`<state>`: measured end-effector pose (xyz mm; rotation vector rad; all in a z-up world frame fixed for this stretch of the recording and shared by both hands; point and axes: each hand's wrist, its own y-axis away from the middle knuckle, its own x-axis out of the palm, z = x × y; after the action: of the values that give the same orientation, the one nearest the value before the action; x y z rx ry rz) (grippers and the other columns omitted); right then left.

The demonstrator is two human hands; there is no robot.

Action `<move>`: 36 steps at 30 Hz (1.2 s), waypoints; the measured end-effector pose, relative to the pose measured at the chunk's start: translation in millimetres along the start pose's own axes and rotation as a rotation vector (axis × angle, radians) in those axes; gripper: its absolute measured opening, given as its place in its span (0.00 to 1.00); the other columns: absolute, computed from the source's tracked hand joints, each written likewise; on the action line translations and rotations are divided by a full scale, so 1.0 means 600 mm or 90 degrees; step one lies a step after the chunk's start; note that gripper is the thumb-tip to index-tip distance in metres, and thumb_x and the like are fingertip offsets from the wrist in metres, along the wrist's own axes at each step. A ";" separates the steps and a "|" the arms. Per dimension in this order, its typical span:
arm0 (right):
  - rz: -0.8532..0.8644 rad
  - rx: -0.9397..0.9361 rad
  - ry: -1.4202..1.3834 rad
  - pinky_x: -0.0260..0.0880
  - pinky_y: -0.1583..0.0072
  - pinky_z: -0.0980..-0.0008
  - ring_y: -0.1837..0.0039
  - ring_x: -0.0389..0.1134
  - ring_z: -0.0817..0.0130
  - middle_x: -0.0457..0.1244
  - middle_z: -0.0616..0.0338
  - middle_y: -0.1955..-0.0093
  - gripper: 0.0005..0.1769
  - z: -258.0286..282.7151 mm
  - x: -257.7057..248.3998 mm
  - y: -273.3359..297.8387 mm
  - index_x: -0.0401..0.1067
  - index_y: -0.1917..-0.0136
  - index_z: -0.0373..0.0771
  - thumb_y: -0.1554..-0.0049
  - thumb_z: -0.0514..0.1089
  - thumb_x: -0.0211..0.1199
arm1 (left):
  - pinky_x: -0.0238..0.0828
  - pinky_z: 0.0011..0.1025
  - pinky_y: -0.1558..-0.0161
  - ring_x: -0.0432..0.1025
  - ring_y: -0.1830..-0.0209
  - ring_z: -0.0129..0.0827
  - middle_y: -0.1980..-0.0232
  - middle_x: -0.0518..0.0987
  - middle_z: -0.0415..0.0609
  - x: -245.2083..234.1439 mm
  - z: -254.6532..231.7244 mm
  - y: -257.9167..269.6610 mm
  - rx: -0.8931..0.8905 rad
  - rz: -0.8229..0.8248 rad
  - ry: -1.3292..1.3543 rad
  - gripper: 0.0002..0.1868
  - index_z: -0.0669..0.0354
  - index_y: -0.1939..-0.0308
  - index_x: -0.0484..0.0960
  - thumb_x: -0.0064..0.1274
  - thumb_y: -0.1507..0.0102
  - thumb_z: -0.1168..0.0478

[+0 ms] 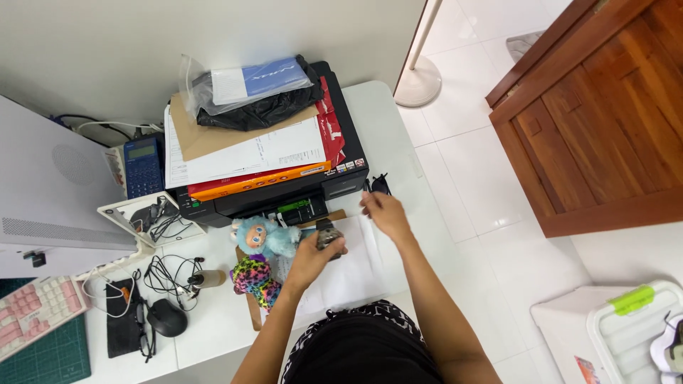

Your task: Organizing various objects on a desk, including papers, stationery, and small personal items.

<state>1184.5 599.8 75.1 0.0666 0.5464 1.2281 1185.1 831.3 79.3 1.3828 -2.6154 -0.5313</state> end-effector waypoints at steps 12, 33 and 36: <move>-0.092 0.036 0.371 0.71 0.45 0.56 0.44 0.69 0.51 0.68 0.48 0.47 0.24 -0.226 -0.020 -0.167 0.71 0.40 0.40 0.47 0.51 0.69 | 0.73 0.33 0.42 0.79 0.49 0.37 0.46 0.83 0.58 0.032 0.001 -0.005 0.006 -0.080 0.291 0.23 0.71 0.39 0.74 0.49 0.31 0.55; -0.181 -0.095 0.088 0.72 0.53 0.65 0.56 0.74 0.62 0.72 0.51 0.54 0.31 -0.137 -0.151 -0.048 0.66 0.34 0.34 0.49 0.44 0.69 | 0.69 0.34 0.35 0.76 0.40 0.38 0.37 0.79 0.52 0.131 0.033 -0.083 0.028 -0.002 0.238 0.21 0.64 0.36 0.66 0.44 0.34 0.64; -0.242 -0.059 0.053 0.72 0.55 0.65 0.57 0.74 0.62 0.71 0.52 0.53 0.34 -0.053 -0.179 0.066 0.62 0.33 0.35 0.49 0.44 0.69 | 0.68 0.34 0.36 0.74 0.42 0.37 0.42 0.78 0.54 0.159 -0.001 -0.076 0.073 0.083 0.139 0.20 0.65 0.35 0.66 0.45 0.31 0.65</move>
<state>1111.9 509.0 99.8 -0.1611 0.5443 0.8857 1166.0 729.2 58.9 1.2130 -2.5668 -0.2035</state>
